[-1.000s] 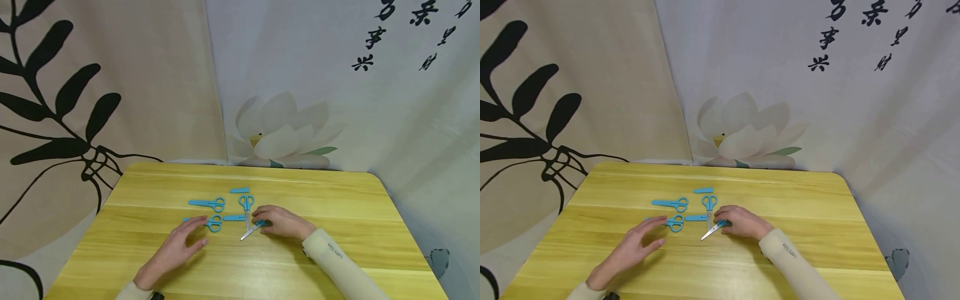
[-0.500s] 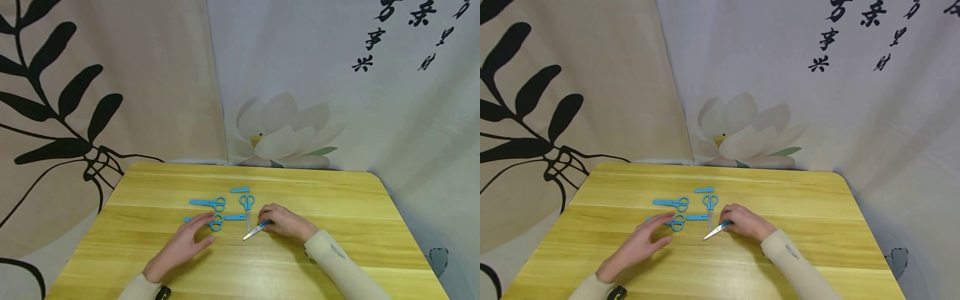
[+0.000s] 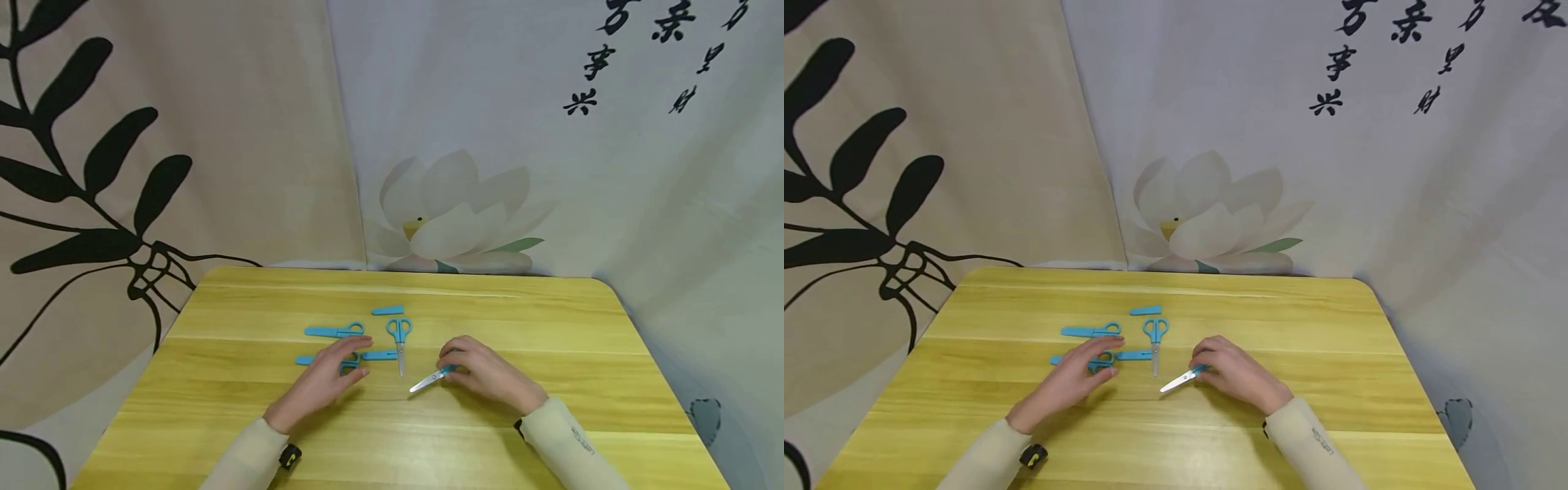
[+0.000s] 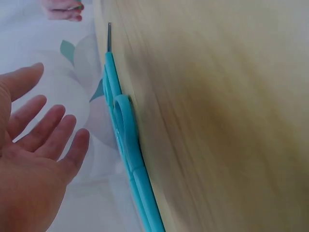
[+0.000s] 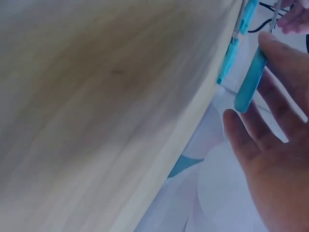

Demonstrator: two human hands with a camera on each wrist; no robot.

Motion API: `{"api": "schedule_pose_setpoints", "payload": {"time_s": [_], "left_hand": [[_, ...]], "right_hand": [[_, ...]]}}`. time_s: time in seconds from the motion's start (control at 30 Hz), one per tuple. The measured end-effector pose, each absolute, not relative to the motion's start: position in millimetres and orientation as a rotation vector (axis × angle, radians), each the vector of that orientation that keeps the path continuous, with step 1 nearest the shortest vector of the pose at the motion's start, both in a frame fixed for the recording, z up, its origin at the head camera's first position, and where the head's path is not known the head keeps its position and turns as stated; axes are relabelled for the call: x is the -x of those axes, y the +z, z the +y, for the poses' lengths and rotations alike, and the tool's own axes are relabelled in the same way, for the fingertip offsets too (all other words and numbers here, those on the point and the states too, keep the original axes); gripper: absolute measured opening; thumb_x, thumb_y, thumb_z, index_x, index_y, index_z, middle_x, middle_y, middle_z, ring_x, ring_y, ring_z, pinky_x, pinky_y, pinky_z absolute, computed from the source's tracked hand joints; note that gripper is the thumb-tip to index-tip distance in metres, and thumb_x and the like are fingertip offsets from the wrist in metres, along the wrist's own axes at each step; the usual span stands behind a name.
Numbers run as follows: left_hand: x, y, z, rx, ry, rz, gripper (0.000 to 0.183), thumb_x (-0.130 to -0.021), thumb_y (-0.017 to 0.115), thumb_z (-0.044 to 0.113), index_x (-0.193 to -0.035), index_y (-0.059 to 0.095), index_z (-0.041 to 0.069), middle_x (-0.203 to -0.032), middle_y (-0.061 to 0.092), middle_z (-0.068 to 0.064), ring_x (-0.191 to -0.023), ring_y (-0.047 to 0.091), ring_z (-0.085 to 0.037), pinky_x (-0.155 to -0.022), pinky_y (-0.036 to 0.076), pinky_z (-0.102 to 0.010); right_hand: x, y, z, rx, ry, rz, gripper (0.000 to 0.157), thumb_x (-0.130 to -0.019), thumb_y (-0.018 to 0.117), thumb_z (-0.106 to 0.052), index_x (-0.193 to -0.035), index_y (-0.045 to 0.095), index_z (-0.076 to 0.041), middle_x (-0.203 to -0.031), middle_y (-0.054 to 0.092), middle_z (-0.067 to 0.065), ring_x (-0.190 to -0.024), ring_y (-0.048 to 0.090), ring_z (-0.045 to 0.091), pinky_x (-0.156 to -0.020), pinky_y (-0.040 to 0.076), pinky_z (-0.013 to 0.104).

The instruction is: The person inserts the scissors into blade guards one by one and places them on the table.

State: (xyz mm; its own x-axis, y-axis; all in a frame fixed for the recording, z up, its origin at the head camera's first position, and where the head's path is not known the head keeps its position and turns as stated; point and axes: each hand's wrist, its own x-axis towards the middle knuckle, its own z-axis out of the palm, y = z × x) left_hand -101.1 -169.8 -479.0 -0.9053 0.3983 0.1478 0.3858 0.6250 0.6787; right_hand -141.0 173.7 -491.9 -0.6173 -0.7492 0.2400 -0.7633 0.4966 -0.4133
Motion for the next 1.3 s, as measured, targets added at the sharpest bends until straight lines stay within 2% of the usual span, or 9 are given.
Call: {"api": "schedule_pose_setpoints", "payload": {"time_s": [0.17, 0.33, 0.53, 0.83, 1.3], "left_hand": [[113.6, -481.6, -160.9, -0.618, 1.14, 2.806, 0.045, -0.097, 0.075, 0.015, -0.141, 0.062, 0.011, -0.144, 0.06, -0.008, -0.135, 0.054, -0.034, -0.108, 0.046, -0.055], [127.1, -486.9, -152.3, -0.662, 1.118, 2.76, 0.042, -0.097, 0.075, 0.012, -0.137, 0.064, 0.006, -0.136, 0.065, -0.005, -0.128, 0.059, -0.031, -0.106, 0.048, -0.052], [139.3, -492.2, -144.7, -0.717, 1.102, 2.738, 0.039, -0.096, 0.075, 0.011, -0.133, 0.065, 0.003, -0.126, 0.069, -0.007, -0.116, 0.064, -0.027, -0.097, 0.054, -0.046], [154.0, -495.4, -140.0, -0.71, 1.102, 2.706, 0.037, -0.094, 0.077, 0.007, -0.129, 0.067, 0.002, -0.117, 0.071, -0.007, -0.109, 0.066, -0.024, -0.095, 0.055, -0.044], [167.8, -501.7, -135.7, -0.794, 0.869, 2.744, 0.029, -0.089, 0.083, 0.011, -0.115, 0.072, 0.005, -0.107, 0.07, -0.003, -0.096, 0.065, -0.017, -0.09, 0.052, -0.039]], "right_hand": [[135.6, -491.2, 185.3, -1.311, 0.779, -2.703, 0.019, -0.088, 0.084, -0.013, -0.107, 0.078, -0.014, -0.119, 0.067, -0.002, -0.117, 0.059, 0.019, -0.1, 0.053, 0.036], [130.6, -491.6, 193.0, -1.277, 0.78, -2.687, 0.022, -0.087, 0.085, -0.012, -0.108, 0.078, -0.014, -0.12, 0.067, 0.002, -0.118, 0.059, 0.02, -0.099, 0.054, 0.037], [127.5, -492.2, 197.2, -1.263, 0.773, -2.675, 0.023, -0.086, 0.086, -0.012, -0.107, 0.078, -0.015, -0.121, 0.067, 0.002, -0.119, 0.059, 0.02, -0.099, 0.054, 0.038], [127.2, -494.0, 200.6, -1.235, 0.777, -2.693, 0.023, -0.086, 0.086, -0.011, -0.107, 0.078, -0.016, -0.121, 0.067, 0.001, -0.12, 0.059, 0.02, -0.099, 0.054, 0.038], [130.1, -492.2, 203.7, -1.231, 0.78, -2.719, 0.024, -0.086, 0.085, -0.01, -0.108, 0.078, -0.017, -0.121, 0.067, 0.001, -0.118, 0.06, 0.019, -0.097, 0.055, 0.036]]}}
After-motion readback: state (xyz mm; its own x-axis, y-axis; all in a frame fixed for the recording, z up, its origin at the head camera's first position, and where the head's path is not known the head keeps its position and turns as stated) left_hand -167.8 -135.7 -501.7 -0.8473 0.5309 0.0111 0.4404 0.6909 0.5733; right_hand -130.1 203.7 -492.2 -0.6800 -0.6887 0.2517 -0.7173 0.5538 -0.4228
